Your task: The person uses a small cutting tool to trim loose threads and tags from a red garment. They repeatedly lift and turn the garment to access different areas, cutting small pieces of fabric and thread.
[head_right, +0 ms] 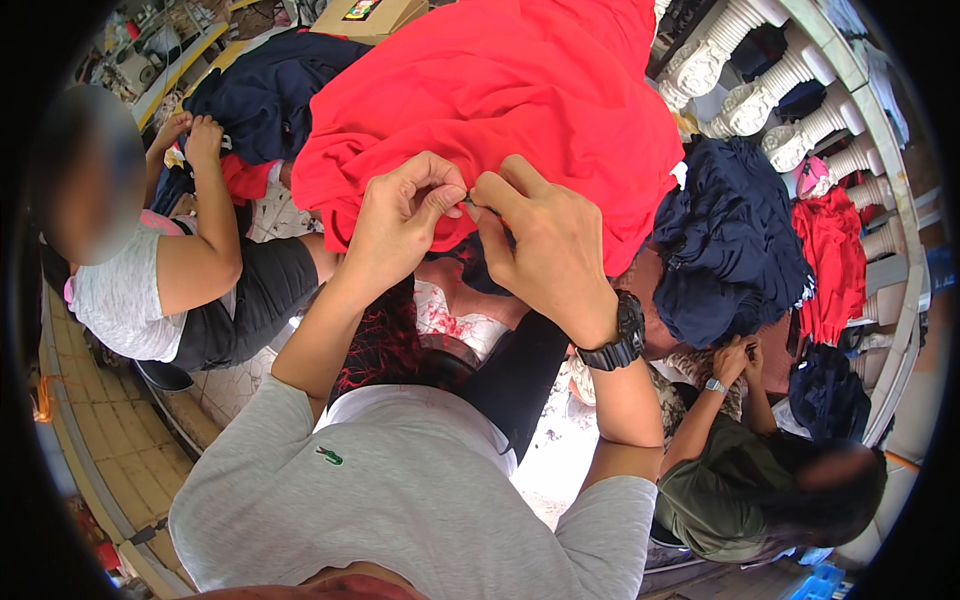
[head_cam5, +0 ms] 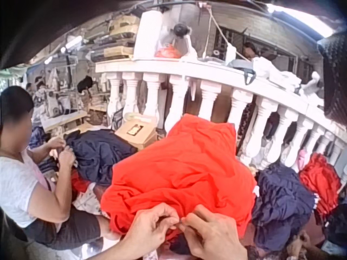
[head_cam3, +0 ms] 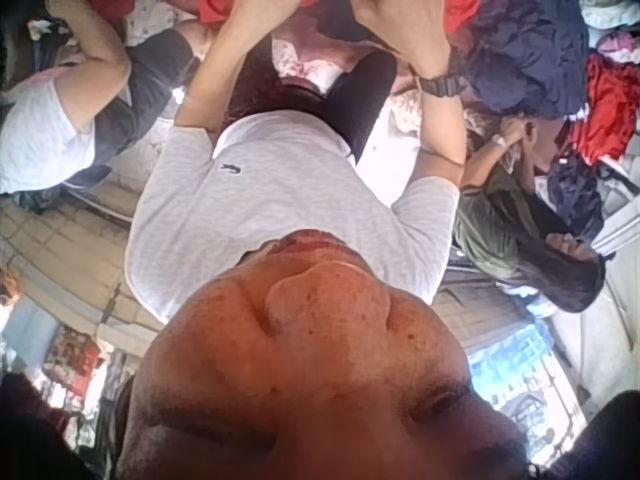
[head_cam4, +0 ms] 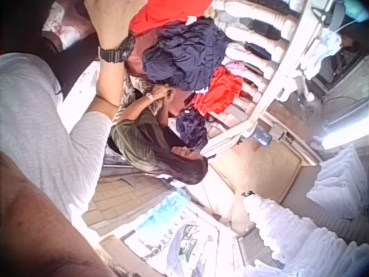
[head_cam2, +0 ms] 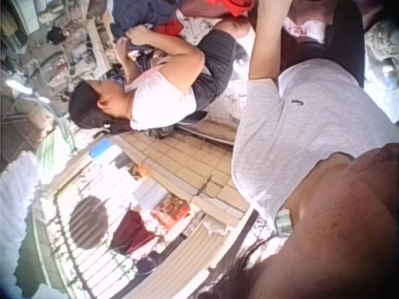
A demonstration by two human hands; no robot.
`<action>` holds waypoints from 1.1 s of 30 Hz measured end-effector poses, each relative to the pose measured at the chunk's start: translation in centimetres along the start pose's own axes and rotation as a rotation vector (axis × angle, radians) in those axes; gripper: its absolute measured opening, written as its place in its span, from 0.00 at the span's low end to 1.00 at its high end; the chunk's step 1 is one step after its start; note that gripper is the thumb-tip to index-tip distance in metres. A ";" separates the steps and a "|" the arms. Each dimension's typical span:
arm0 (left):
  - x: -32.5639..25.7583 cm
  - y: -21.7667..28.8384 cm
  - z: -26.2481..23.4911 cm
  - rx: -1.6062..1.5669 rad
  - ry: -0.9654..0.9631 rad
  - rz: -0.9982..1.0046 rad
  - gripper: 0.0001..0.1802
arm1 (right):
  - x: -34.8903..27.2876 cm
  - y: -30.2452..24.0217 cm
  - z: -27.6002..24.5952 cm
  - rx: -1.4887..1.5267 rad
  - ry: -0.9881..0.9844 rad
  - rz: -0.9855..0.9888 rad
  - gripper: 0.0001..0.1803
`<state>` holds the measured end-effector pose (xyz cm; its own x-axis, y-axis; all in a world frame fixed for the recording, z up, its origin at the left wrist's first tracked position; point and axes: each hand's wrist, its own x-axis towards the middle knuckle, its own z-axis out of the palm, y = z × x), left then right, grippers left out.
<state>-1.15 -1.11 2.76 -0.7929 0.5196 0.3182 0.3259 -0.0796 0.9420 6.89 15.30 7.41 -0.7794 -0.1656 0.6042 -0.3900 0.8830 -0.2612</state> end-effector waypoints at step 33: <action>0.9 -1.0 -0.5 -0.088 0.107 0.015 0.01 | -0.8 -2.5 6.0 0.216 0.388 0.285 0.23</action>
<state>-2.42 -0.97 2.19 -0.8400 0.4249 0.3373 0.2954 -0.1632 0.9413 5.53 10.53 3.07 -0.6460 0.2789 0.7105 -0.3132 0.7521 -0.5799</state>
